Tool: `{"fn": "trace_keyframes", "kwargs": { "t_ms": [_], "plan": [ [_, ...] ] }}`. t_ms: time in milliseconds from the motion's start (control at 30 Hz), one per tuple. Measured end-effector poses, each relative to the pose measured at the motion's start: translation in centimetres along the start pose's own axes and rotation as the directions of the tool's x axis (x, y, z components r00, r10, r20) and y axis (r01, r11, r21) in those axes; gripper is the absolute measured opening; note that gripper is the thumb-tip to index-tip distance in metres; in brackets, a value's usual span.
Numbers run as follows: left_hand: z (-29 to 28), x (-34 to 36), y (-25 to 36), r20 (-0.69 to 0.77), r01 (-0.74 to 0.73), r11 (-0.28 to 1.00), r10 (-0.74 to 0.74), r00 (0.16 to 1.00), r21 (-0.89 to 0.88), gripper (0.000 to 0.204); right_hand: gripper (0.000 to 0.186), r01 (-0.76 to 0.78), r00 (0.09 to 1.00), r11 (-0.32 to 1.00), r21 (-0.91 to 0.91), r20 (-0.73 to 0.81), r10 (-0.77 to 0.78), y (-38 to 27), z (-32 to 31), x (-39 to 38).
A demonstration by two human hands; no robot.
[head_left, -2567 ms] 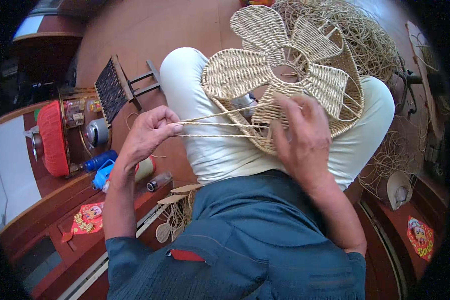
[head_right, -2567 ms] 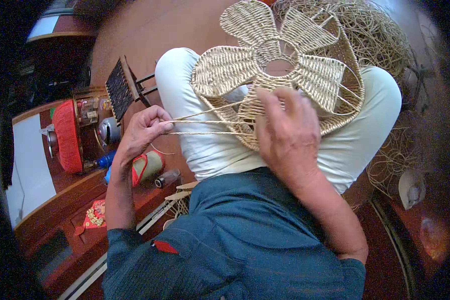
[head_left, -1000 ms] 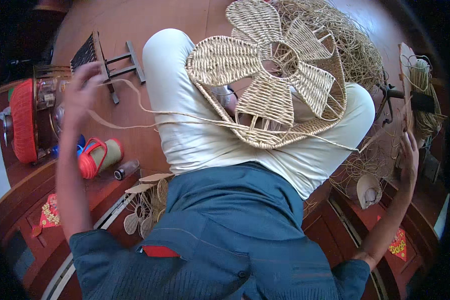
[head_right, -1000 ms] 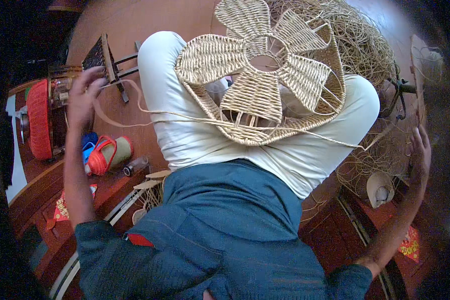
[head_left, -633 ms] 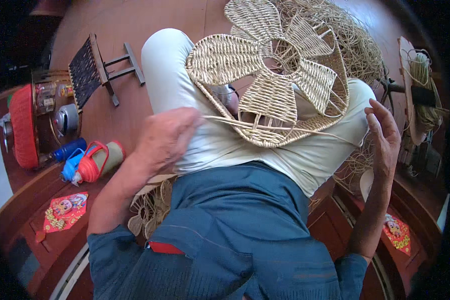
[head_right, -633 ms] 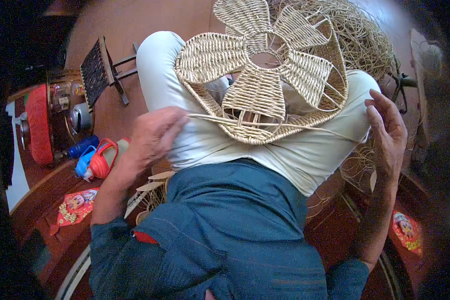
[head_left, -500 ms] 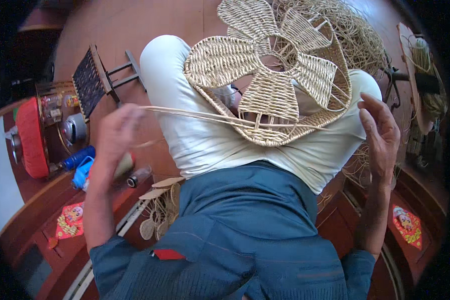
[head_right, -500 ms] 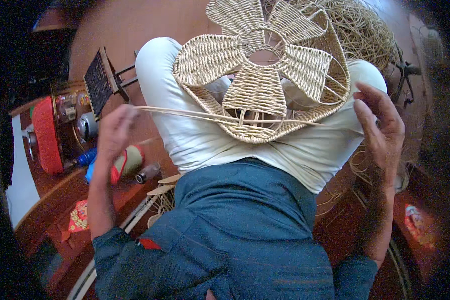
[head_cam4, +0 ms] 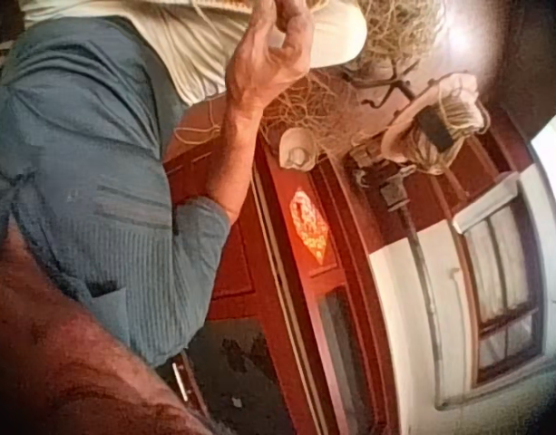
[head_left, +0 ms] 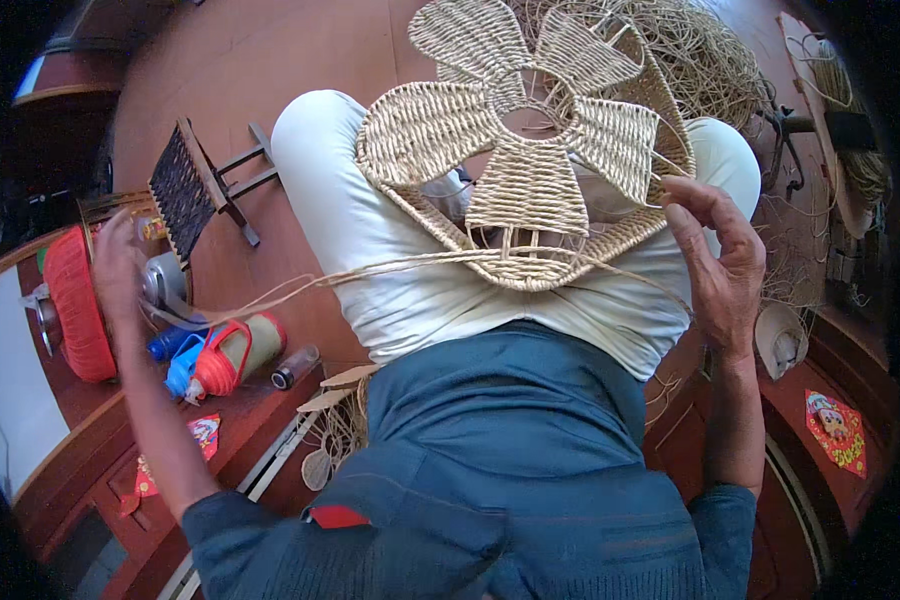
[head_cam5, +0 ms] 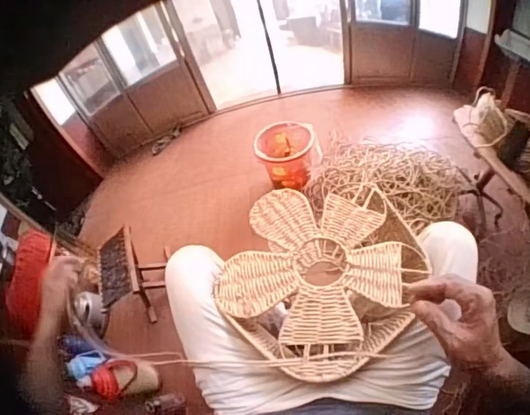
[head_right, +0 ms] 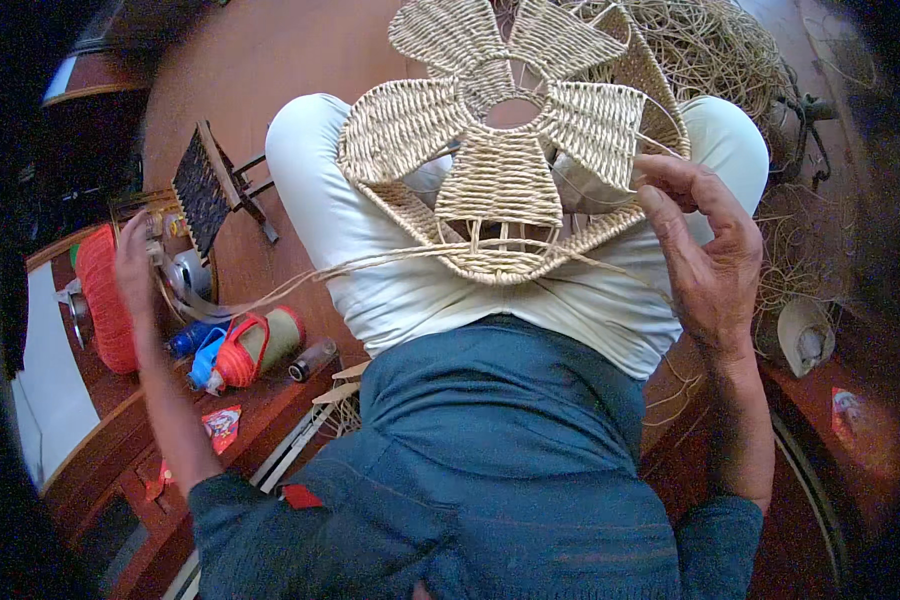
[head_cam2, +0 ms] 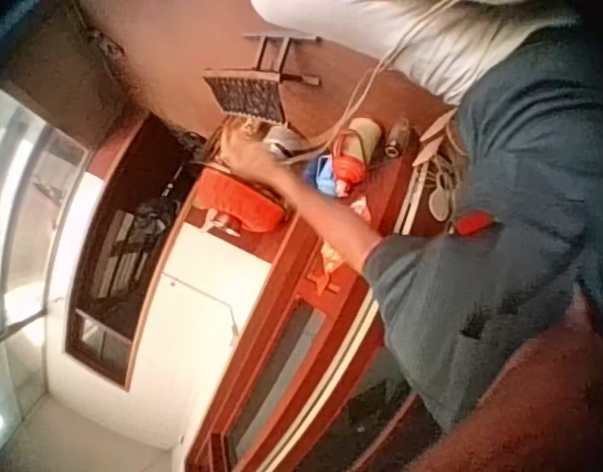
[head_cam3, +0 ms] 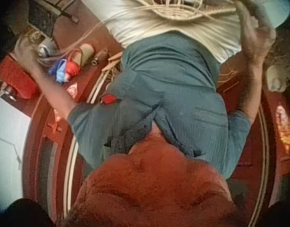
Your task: Weaving a decorative straw or rattan object shaped like a flower.
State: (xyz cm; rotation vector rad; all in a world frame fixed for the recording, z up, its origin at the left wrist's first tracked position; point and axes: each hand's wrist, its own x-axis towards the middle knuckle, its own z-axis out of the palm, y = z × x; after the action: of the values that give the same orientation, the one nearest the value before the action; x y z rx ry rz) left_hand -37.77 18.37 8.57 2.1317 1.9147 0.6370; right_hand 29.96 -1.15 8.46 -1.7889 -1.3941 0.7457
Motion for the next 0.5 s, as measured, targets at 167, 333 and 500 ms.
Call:
{"fn": "trace_keyframes", "kwargs": {
  "t_ms": [167, 333, 500],
  "plan": [
    [12.1, -11.4, 27.6, 0.495, -0.312, 0.946, 0.314, 0.81, -0.091, 0.023, 0.026, -0.001, 0.999, 0.996, 0.094, 0.035, -0.003, -0.3, 2.0, 0.3],
    [12.5, -11.4, 25.4, 0.679, 0.241, 0.943, -0.022, 0.734, -0.229, 0.032, 0.023, 0.013, 0.998, 0.992, 0.129, 0.055, -0.02, -1.7, 3.1, -0.1],
    [6.9, -8.2, 12.2, 0.504, 0.289, 0.926, -0.135, 0.853, -0.242, 0.03, 0.022, 0.162, 0.975, 0.985, 0.065, 0.14, -0.17, -2.5, 5.7, -1.2]
  ]
}}
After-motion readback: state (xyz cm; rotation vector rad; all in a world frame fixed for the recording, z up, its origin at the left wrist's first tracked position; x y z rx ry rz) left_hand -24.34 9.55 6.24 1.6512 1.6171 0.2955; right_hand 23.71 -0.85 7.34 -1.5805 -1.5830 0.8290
